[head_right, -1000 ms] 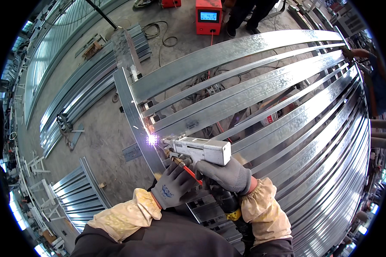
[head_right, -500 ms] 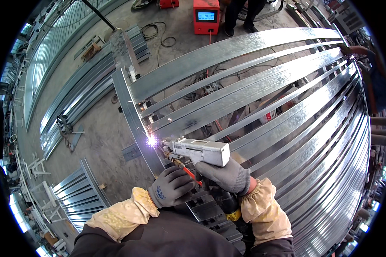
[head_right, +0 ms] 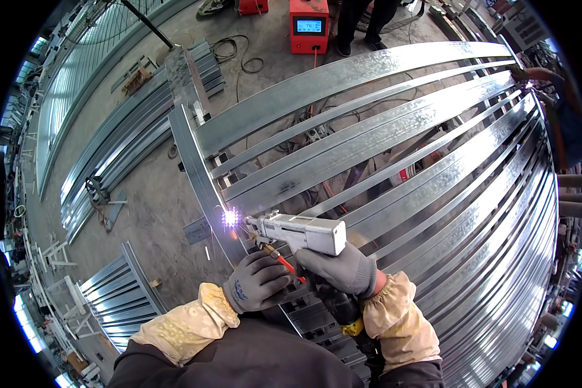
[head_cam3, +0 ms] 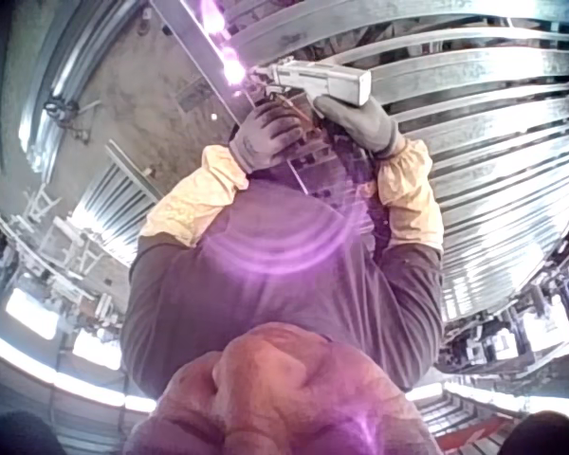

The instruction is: The person welds metal bars onto a large curved metal frame using a handheld welding gun. They repeatedly position bars, weld them in place, and adjust the frame while working in a workshop with other workers nearby.

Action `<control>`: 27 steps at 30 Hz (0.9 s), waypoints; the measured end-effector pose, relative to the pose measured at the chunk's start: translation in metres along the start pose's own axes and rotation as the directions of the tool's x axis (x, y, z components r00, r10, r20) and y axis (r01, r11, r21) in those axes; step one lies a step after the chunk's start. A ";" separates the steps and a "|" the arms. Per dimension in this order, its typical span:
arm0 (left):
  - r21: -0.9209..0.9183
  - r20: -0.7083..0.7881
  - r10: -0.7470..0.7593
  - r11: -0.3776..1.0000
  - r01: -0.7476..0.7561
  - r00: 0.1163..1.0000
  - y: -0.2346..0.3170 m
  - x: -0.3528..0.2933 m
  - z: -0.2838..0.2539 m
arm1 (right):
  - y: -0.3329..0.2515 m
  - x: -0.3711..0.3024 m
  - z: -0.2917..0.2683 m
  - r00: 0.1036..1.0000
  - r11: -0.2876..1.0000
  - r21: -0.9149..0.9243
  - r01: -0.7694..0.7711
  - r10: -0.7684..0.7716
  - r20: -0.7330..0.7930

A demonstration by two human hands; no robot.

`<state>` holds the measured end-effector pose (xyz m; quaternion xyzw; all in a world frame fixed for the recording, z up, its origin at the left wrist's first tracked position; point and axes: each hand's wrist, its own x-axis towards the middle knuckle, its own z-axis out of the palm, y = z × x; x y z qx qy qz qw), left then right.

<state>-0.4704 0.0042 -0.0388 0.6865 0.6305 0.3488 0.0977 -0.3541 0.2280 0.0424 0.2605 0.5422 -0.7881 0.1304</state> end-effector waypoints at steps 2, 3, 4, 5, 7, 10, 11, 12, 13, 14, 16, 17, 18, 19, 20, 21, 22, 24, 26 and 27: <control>0.003 -0.002 0.002 1.000 -0.002 1.000 -0.001 -0.001 0.001 | 0.003 0.000 0.000 1.000 1.000 -0.003 0.012 -0.012 -0.009; -0.008 0.003 -0.007 1.000 0.007 1.000 -0.001 -0.003 0.003 | 0.004 -0.001 0.000 1.000 1.000 -0.004 0.018 -0.018 -0.013; -0.018 0.009 -0.015 1.000 0.016 1.000 -0.001 -0.007 0.005 | 0.004 -0.002 0.000 1.000 1.000 0.003 0.005 -0.005 -0.015; -0.029 0.013 -0.024 0.999 0.025 1.000 -0.001 -0.009 0.006 | 0.004 -0.003 0.001 1.000 1.000 0.010 -0.009 0.009 -0.017; -0.018 0.015 -0.026 0.999 0.026 1.000 -0.001 -0.010 0.006 | 0.001 -0.005 0.001 0.999 0.998 0.037 -0.047 0.048 -0.004; -0.006 0.013 -0.020 1.000 0.020 1.000 -0.002 -0.010 0.007 | -0.002 -0.006 0.001 0.996 0.994 0.072 -0.082 0.081 0.022; -0.003 0.011 -0.016 1.000 0.016 1.000 -0.002 -0.010 0.007 | -0.001 -0.007 0.001 0.998 0.996 0.065 -0.066 0.065 0.016; -0.011 0.009 -0.021 1.000 0.021 1.000 -0.002 -0.010 0.007 | 0.001 -0.007 0.001 0.999 0.997 0.059 -0.049 0.048 0.011; -0.019 0.007 -0.026 0.999 0.026 1.000 -0.002 -0.010 0.007 | 0.002 -0.007 0.001 0.999 0.998 0.048 -0.051 0.050 0.012; -0.029 0.006 -0.030 0.999 0.030 1.000 -0.001 -0.010 0.007 | 0.005 -0.007 -0.001 0.999 0.998 0.037 -0.053 0.053 0.012; 0.002 -0.002 -0.009 1.000 0.009 1.000 0.000 -0.006 0.004 | 0.005 -0.009 -0.001 0.998 0.997 0.038 -0.068 0.068 0.010; 0.019 -0.006 0.001 1.000 -0.001 1.000 0.000 -0.005 0.002 | 0.002 -0.010 0.001 0.997 0.995 0.050 -0.081 0.081 0.009; 0.018 -0.002 0.002 1.000 -0.002 1.000 0.000 -0.005 0.003 | 0.000 -0.011 0.002 0.996 0.994 0.061 -0.094 0.093 0.008; 0.018 0.002 0.004 1.000 -0.004 1.000 -0.001 -0.007 0.004 | -0.001 -0.012 0.002 0.995 0.993 0.057 -0.100 0.099 0.010; 0.018 0.004 0.004 1.000 -0.004 1.000 -0.001 -0.007 0.005 | -0.002 -0.012 0.002 0.994 0.993 0.052 -0.106 0.106 0.012; 0.022 0.002 0.000 1.000 0.000 1.000 -0.001 -0.007 0.004 | -0.002 -0.012 0.002 0.994 0.993 0.046 -0.112 0.112 0.013; 0.026 0.000 -0.004 1.000 0.004 1.000 0.000 -0.006 0.002 | -0.002 -0.012 0.003 0.994 0.993 0.052 -0.108 0.108 0.011; 0.033 0.003 -0.012 0.999 0.012 1.000 0.001 -0.006 0.001 | -0.002 -0.014 0.003 0.995 0.993 0.063 -0.100 0.100 0.005; 0.043 0.014 -0.023 0.999 0.022 1.000 0.002 -0.008 0.002 | -0.001 -0.014 0.003 0.996 0.994 0.057 -0.090 0.090 -0.003; 0.033 0.005 -0.022 0.999 0.021 1.000 0.001 -0.007 0.002 | -0.001 -0.014 0.002 0.996 0.995 0.053 -0.085 0.086 -0.007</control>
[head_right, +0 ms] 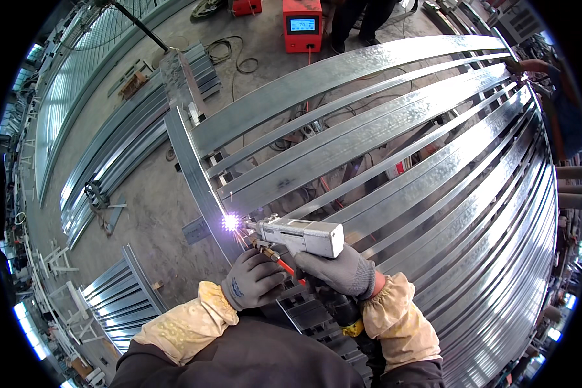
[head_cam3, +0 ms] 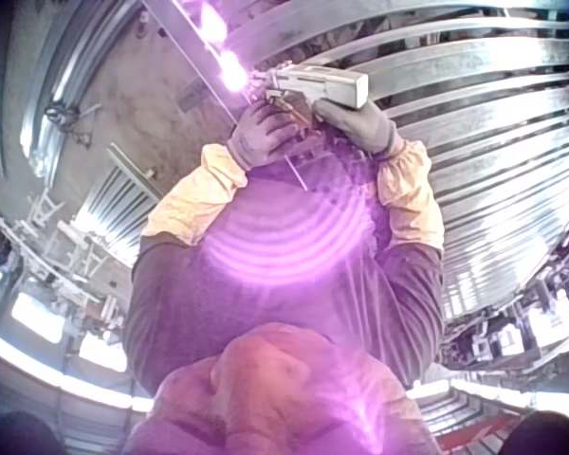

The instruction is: The person welds metal bars onto a large curved metal frame using a handheld welding gun. They repeatedly position bars, weld them in place, and adjust the frame while working in a workshop with other workers nearby.

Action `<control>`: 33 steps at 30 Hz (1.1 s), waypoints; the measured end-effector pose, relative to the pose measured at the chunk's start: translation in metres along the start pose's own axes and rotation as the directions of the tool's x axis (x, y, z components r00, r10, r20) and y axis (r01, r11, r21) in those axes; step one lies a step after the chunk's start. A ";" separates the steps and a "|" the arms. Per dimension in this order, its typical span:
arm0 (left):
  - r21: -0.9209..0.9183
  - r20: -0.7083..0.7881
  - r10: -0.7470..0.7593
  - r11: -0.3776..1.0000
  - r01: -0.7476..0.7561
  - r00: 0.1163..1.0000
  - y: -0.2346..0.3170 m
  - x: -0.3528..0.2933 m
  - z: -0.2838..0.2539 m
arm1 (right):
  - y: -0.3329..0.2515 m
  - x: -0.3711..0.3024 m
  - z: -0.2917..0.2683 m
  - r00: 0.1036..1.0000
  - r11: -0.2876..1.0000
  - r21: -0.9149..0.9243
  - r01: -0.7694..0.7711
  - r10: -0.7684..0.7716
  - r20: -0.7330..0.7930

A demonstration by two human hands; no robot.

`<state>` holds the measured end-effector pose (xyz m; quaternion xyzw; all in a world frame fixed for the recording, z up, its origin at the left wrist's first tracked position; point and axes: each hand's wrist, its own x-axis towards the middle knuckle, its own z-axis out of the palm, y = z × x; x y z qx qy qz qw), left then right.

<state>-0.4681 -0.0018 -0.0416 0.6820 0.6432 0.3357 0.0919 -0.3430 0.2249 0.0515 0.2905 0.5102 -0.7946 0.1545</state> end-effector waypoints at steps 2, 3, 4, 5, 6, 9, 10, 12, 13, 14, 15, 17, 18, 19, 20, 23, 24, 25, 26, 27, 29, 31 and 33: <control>-0.020 -0.019 0.001 1.000 -0.002 1.000 -0.001 0.002 -0.001 | 0.004 0.000 -0.001 1.000 1.000 -0.016 0.007 -0.007 -0.004; -0.023 -0.020 -0.001 1.000 0.001 1.000 -0.001 0.002 0.000 | 0.006 0.001 -0.002 1.000 1.000 -0.024 0.010 -0.010 -0.005; -0.026 -0.022 -0.004 1.000 0.003 1.000 -0.001 0.000 0.000 | 0.008 0.001 -0.003 1.000 1.000 -0.027 0.011 -0.011 0.008; -0.029 -0.023 -0.007 1.000 0.006 1.000 -0.001 -0.001 0.001 | 0.011 0.002 -0.004 1.000 1.000 -0.029 0.012 -0.012 0.021; -0.048 -0.029 -0.015 0.999 0.013 0.999 -0.001 -0.001 -0.002 | 0.012 0.002 -0.004 0.999 0.999 -0.031 0.013 -0.012 0.034; -0.072 -0.078 -0.056 0.996 0.051 0.995 -0.001 -0.004 -0.015 | 0.011 -0.005 0.001 0.995 0.994 0.059 0.095 -0.094 -0.018; -0.058 -0.120 -0.079 0.996 0.073 0.990 -0.002 -0.007 -0.021 | 0.007 -0.007 0.000 0.996 0.995 0.059 0.081 -0.079 -0.036; -0.078 -0.173 -0.115 0.992 0.103 0.978 -0.014 -0.019 -0.030 | 0.005 -0.007 -0.004 0.995 0.995 0.037 0.091 -0.089 -0.052; -0.055 -0.281 -0.248 0.968 0.243 0.927 -0.015 -0.022 -0.029 | 0.003 -0.006 -0.005 0.994 0.995 0.026 0.095 -0.093 -0.061; -0.046 -0.390 -0.368 0.923 0.381 0.844 -0.015 -0.026 -0.028 | -0.007 -0.005 -0.001 0.991 0.996 0.026 0.080 -0.077 -0.106; -0.054 -0.493 -0.468 0.858 0.511 0.733 -0.015 -0.028 -0.026 | -0.010 0.001 -0.001 0.990 0.995 0.023 0.101 -0.098 -0.101; -0.277 -0.553 -0.660 0.721 0.635 0.508 -0.027 -0.017 -0.019 | -0.015 0.013 -0.001 0.986 0.990 0.014 0.140 -0.138 -0.090; -0.386 -0.555 -0.738 0.637 0.668 0.384 -0.034 -0.007 -0.018 | -0.015 0.018 -0.002 0.986 0.988 0.011 0.153 -0.152 -0.073; -0.445 -0.489 -0.794 0.582 0.680 0.360 -0.040 0.003 -0.020 | -0.013 0.026 -0.001 0.977 0.979 -0.003 0.202 -0.202 -0.071; -0.502 -0.415 -0.845 0.522 0.690 0.338 -0.048 0.012 -0.020 | -0.009 0.034 -0.001 0.966 0.968 -0.018 0.249 -0.250 -0.073; -0.352 -0.502 -0.790 0.558 0.751 0.352 -0.067 -0.002 0.010 | -0.022 0.041 0.004 0.988 0.987 0.032 0.155 -0.154 -0.020; -0.346 -0.499 -0.785 0.568 0.747 0.366 -0.069 -0.002 0.010 | -0.025 0.043 0.005 0.991 0.990 0.039 0.136 -0.135 -0.021; -0.340 -0.496 -0.781 0.577 0.742 0.380 -0.070 -0.003 0.010 | -0.025 0.045 0.006 0.993 0.992 0.045 0.116 -0.116 -0.022; -0.324 -0.509 -0.768 0.589 0.741 0.389 -0.071 -0.003 0.011 | -0.024 0.047 0.007 0.993 0.991 0.057 0.119 -0.118 -0.025; -0.307 -0.521 -0.756 0.600 0.739 0.397 -0.073 -0.004 0.013 | -0.022 0.049 0.007 0.992 0.990 0.069 0.122 -0.120 -0.027; -0.296 -0.525 -0.751 0.603 0.741 0.401 -0.074 -0.005 0.013 | -0.022 0.050 0.008 0.995 0.991 0.089 0.096 -0.094 -0.027; -0.307 -0.509 -0.767 0.586 0.750 0.391 -0.073 -0.004 0.012 | -0.026 0.050 0.010 0.999 0.994 0.105 0.040 -0.038 -0.020; -0.324 -0.491 -0.784 0.568 0.756 0.378 -0.073 -0.007 0.012 | -0.028 0.049 0.011 0.999 0.997 0.075 0.036 -0.035 -0.020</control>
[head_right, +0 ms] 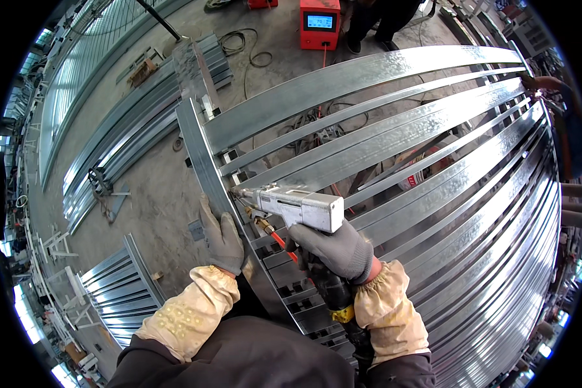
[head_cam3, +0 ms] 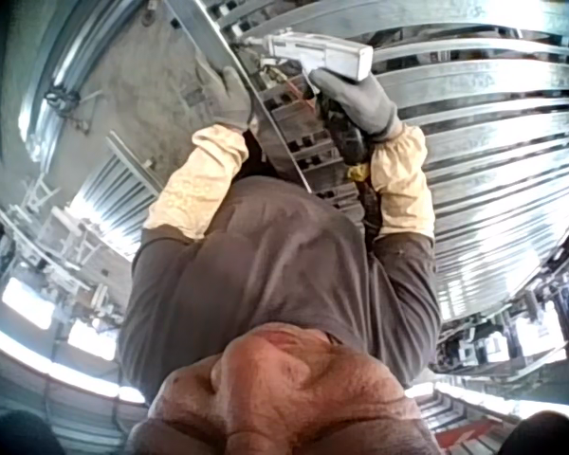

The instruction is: The person welds metal bars onto a large curved metal frame using a handheld welding gun. They repeatedly position bars, weld them in place, and adjust the frame while working in a workshop with other workers nearby.

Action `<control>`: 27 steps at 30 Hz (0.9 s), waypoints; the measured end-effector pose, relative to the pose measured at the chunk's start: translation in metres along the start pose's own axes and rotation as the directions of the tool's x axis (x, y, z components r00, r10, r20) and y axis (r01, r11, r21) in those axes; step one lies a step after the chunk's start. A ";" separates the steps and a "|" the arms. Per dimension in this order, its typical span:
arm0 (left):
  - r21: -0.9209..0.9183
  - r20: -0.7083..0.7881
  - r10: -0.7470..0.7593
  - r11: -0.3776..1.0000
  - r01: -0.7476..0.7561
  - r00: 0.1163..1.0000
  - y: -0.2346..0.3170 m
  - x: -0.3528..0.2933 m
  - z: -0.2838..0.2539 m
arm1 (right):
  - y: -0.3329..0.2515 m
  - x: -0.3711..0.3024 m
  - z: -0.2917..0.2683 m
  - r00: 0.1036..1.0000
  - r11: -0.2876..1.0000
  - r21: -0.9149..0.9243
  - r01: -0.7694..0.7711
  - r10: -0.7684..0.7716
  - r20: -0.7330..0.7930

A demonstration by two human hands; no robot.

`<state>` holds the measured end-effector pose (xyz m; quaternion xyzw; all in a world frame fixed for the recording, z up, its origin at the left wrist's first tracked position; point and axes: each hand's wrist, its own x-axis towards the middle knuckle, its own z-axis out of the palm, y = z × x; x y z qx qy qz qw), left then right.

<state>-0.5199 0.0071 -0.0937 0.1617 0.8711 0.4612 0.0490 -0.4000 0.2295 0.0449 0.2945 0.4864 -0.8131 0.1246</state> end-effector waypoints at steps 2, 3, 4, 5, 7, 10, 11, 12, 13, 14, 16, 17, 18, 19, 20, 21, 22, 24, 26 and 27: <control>0.001 0.011 -0.010 1.000 0.010 1.000 0.000 -0.001 0.000 | 0.002 0.000 0.000 1.000 0.999 -0.037 0.025 -0.025 -0.008; 0.005 0.016 -0.007 1.000 0.007 1.000 0.002 0.000 0.000 | 0.008 0.002 -0.002 0.999 0.997 -0.058 0.051 -0.052 -0.016; 0.009 0.021 -0.005 1.000 0.004 1.000 0.003 0.001 0.000 | 0.010 0.002 -0.003 0.997 0.994 -0.080 0.077 -0.079 -0.023; 0.013 0.019 -0.001 1.000 0.001 1.000 0.003 0.001 0.000 | 0.009 0.002 -0.002 0.998 0.995 -0.081 0.059 -0.061 -0.023; 0.021 0.015 0.007 1.000 -0.007 1.000 0.003 0.001 -0.001 | 0.003 0.000 0.001 0.999 0.996 -0.083 0.022 -0.024 -0.023; 0.031 0.019 0.013 0.999 -0.014 1.000 0.005 0.001 -0.002 | 0.002 -0.001 0.003 0.999 0.995 -0.090 0.032 -0.035 -0.034; 0.030 0.020 0.009 1.000 -0.010 1.000 0.006 0.002 -0.002 | 0.001 -0.001 0.004 0.999 0.995 -0.095 0.021 -0.025 -0.039; 0.028 0.021 0.005 1.000 -0.006 1.000 0.008 0.002 -0.002 | 0.000 -0.002 0.005 0.999 0.995 -0.101 0.011 -0.016 -0.045; 0.027 0.023 0.002 1.000 -0.002 1.000 0.008 0.002 -0.002 | -0.001 -0.002 0.005 0.999 0.994 -0.106 0.001 -0.006 -0.051; 0.027 0.022 0.006 1.000 -0.006 1.000 0.008 0.002 -0.003 | -0.001 -0.002 0.005 0.999 0.994 -0.106 0.001 -0.006 -0.049; 0.029 0.021 0.014 0.999 -0.015 1.000 0.005 0.002 -0.002 | 0.000 -0.002 0.005 0.999 0.994 -0.106 0.001 -0.006 -0.047; 0.029 0.018 0.018 0.999 -0.019 1.000 0.005 0.002 -0.002 | 0.000 -0.002 0.005 0.999 0.994 -0.107 0.004 -0.009 -0.045; 0.029 0.014 0.022 0.999 -0.023 1.000 0.005 0.001 -0.002 | 0.000 -0.002 0.005 0.999 0.994 -0.108 0.007 -0.012 -0.044; 0.029 0.011 0.027 0.999 -0.027 1.000 0.005 0.001 -0.002 | 0.000 -0.002 0.005 0.999 0.994 -0.109 0.010 -0.014 -0.042; 0.026 0.011 0.024 0.999 -0.024 1.000 0.005 0.001 -0.002 | 0.001 -0.002 0.005 0.999 0.994 -0.112 0.013 -0.018 -0.044; 0.022 0.011 0.021 1.000 -0.021 1.000 0.006 0.001 -0.002 | 0.001 -0.002 0.006 0.999 0.993 -0.115 0.015 -0.021 -0.045; 0.019 0.011 0.018 1.000 -0.018 1.000 0.007 0.002 -0.002 | 0.002 -0.002 0.006 0.999 0.993 -0.117 0.018 -0.024 -0.047; -0.011 0.005 0.009 1.000 -0.009 1.000 0.012 0.002 -0.002 | -0.001 -0.003 0.007 0.999 0.993 -0.117 -0.002 -0.003 -0.042; 0.013 0.013 0.024 1.000 -0.024 1.000 0.009 0.001 -0.002 | -0.001 -0.004 0.006 0.999 0.993 -0.115 -0.013 0.009 -0.038; -0.009 0.021 0.010 1.000 -0.010 1.000 0.009 0.002 -0.002 | 0.000 -0.004 0.006 0.999 0.993 -0.114 -0.014 0.010 -0.037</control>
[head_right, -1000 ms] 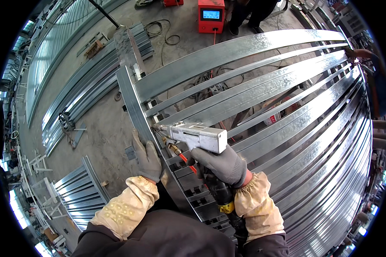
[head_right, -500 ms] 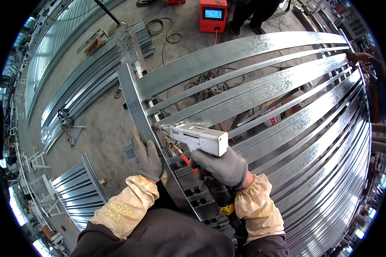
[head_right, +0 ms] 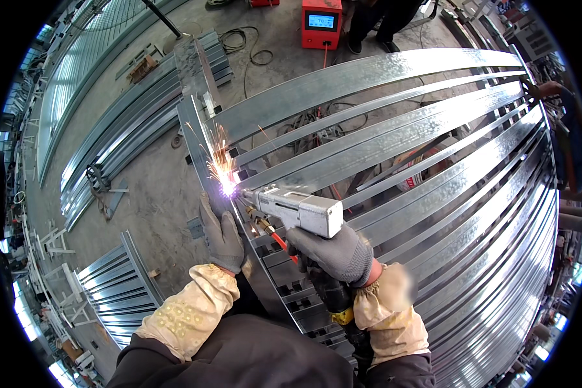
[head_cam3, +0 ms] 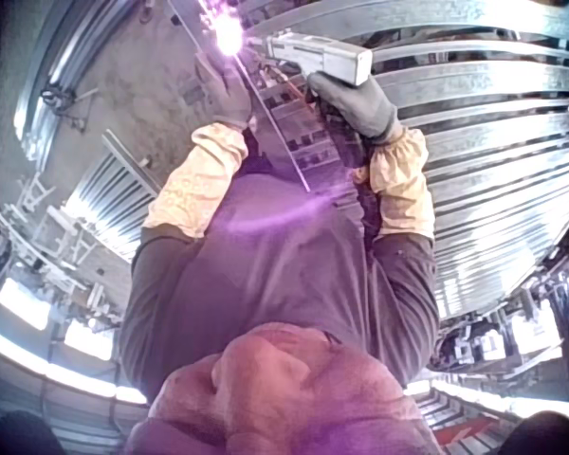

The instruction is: The person welds metal bars onto a large curved metal frame using a handheld welding gun. They repeatedly position bars, weld them in place, and adjust the frame while working in a workshop with other workers nearby.

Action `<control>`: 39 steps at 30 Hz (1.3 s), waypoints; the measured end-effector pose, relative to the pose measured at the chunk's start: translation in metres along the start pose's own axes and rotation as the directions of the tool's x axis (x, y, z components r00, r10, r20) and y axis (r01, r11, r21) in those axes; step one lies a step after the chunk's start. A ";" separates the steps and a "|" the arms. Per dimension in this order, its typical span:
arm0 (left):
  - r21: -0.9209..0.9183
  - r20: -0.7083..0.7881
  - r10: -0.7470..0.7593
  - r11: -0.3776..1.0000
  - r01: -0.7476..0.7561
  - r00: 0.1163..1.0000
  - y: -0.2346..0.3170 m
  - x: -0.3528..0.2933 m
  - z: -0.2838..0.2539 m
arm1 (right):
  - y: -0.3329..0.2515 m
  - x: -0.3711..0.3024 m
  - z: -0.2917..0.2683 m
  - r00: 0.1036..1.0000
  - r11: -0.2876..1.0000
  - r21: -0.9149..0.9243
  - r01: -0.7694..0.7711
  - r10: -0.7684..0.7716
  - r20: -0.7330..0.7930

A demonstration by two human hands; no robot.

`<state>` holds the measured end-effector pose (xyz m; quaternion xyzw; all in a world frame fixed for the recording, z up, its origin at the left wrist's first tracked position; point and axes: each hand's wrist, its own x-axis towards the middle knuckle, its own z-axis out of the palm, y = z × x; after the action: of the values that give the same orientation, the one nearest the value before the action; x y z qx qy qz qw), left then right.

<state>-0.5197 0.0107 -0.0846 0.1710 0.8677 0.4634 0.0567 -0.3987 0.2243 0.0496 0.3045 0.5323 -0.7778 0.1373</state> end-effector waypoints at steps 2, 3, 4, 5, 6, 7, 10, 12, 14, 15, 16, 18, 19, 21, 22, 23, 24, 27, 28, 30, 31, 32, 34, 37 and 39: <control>-0.042 0.018 -0.027 0.999 0.028 0.999 0.000 0.001 0.000 | 0.000 -0.001 0.000 1.000 1.000 -0.002 -0.015 0.015 0.002; -0.034 0.007 -0.011 0.999 0.011 1.000 -0.001 0.001 0.000 | 0.000 -0.001 0.000 1.000 1.000 -0.006 -0.028 0.028 0.003; -0.027 -0.003 0.005 1.000 -0.005 1.000 -0.002 0.000 0.001 | 0.000 -0.002 -0.001 0.999 0.999 -0.009 -0.041 0.041 0.003; -0.019 -0.012 0.021 1.000 -0.021 1.000 -0.004 0.000 0.002 | 0.001 -0.002 -0.001 0.999 0.999 -0.009 -0.037 0.037 0.003; -0.017 -0.004 0.008 1.000 -0.008 1.000 -0.004 0.000 0.002 | 0.002 -0.002 -0.001 0.999 0.999 -0.009 -0.032 0.032 0.003; -0.014 0.005 -0.006 1.000 0.006 1.000 -0.004 0.000 0.001 | 0.003 -0.002 -0.001 1.000 1.000 -0.009 -0.027 0.027 0.003; -0.006 0.009 -0.017 1.000 0.017 1.000 -0.006 0.000 0.001 | 0.005 -0.003 -0.003 1.000 1.000 -0.008 -0.026 0.026 0.017; 0.010 0.009 -0.014 1.000 0.014 1.000 -0.005 0.000 0.001 | 0.006 -0.003 -0.003 1.000 1.000 -0.018 0.018 -0.018 0.022; 0.036 0.015 -0.011 0.999 0.011 1.000 0.000 0.001 -0.001 | 0.006 -0.004 -0.003 0.999 0.999 -0.026 0.026 -0.026 0.025; 0.024 0.009 -0.012 1.000 0.012 1.000 0.001 0.001 -0.001 | 0.004 -0.005 -0.003 1.000 1.000 -0.028 0.013 -0.012 0.025; 0.011 0.003 -0.013 1.000 0.013 1.000 0.002 0.001 -0.001 | 0.004 -0.005 -0.002 1.000 1.000 -0.030 -0.001 0.001 0.024; 0.011 0.001 -0.011 1.000 0.011 1.000 0.002 0.001 -0.001 | 0.004 -0.006 -0.003 1.000 0.999 -0.039 -0.004 0.004 0.022; 0.022 0.005 -0.009 1.000 0.009 1.000 0.001 0.001 -0.002 | 0.005 -0.006 -0.003 1.000 0.999 -0.043 -0.005 0.006 0.021; 0.043 0.010 0.005 0.999 -0.006 1.000 -0.003 0.001 -0.002 | 0.005 -0.007 -0.003 1.000 1.000 -0.027 -0.004 0.005 0.024; 0.052 0.011 0.017 0.998 -0.017 1.000 -0.005 0.000 -0.002 | 0.005 -0.008 -0.003 1.000 1.000 -0.018 -0.003 0.004 0.026; 0.060 0.013 0.029 0.998 -0.029 1.000 -0.006 0.000 -0.001 | 0.005 -0.008 -0.003 1.000 1.000 -0.018 0.007 -0.006 0.027; 0.045 0.010 0.022 0.999 -0.022 1.000 -0.005 0.000 -0.001 | 0.005 -0.008 -0.003 0.999 1.000 -0.018 0.017 -0.016 0.027; 0.013 0.001 0.017 1.000 -0.018 1.000 -0.003 0.000 0.000 | 0.004 -0.010 -0.002 0.999 1.000 -0.022 0.019 -0.018 0.031; 0.010 -0.001 0.027 1.000 -0.027 1.000 -0.004 -0.001 0.001 | 0.004 -0.010 -0.002 0.999 1.000 -0.024 0.015 -0.014 0.032; 0.017 -0.012 0.041 0.999 -0.041 0.999 -0.005 0.000 0.001 | 0.003 -0.011 -0.002 1.000 0.999 -0.042 0.007 -0.006 0.029; 0.041 -0.009 0.052 0.998 -0.052 0.999 -0.006 0.000 0.001 | 0.002 -0.012 -0.001 1.000 0.999 -0.051 0.003 -0.001 0.027; 0.063 -0.004 0.064 0.996 -0.063 0.998 -0.007 0.001 0.000 | 0.002 -0.012 -0.001 1.000 0.999 -0.049 -0.005 0.006 0.029; 0.071 -0.001 0.055 0.996 -0.055 0.998 -0.007 0.001 0.000 | 0.000 -0.013 0.000 0.999 0.999 -0.046 -0.020 0.022 0.034; 0.036 -0.001 0.015 0.999 -0.015 1.000 -0.007 0.000 0.000 | 0.005 -0.013 -0.001 0.999 0.999 -0.044 -0.012 0.014 0.039; 0.022 0.008 0.011 1.000 -0.011 1.000 -0.006 0.001 0.000 | 0.005 -0.015 -0.001 0.999 0.998 -0.048 -0.029 0.030 0.020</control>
<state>-0.5225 0.0077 -0.0894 0.1782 0.8715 0.4535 0.0558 -0.3841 0.2211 0.0549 0.3009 0.5448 -0.7659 0.1615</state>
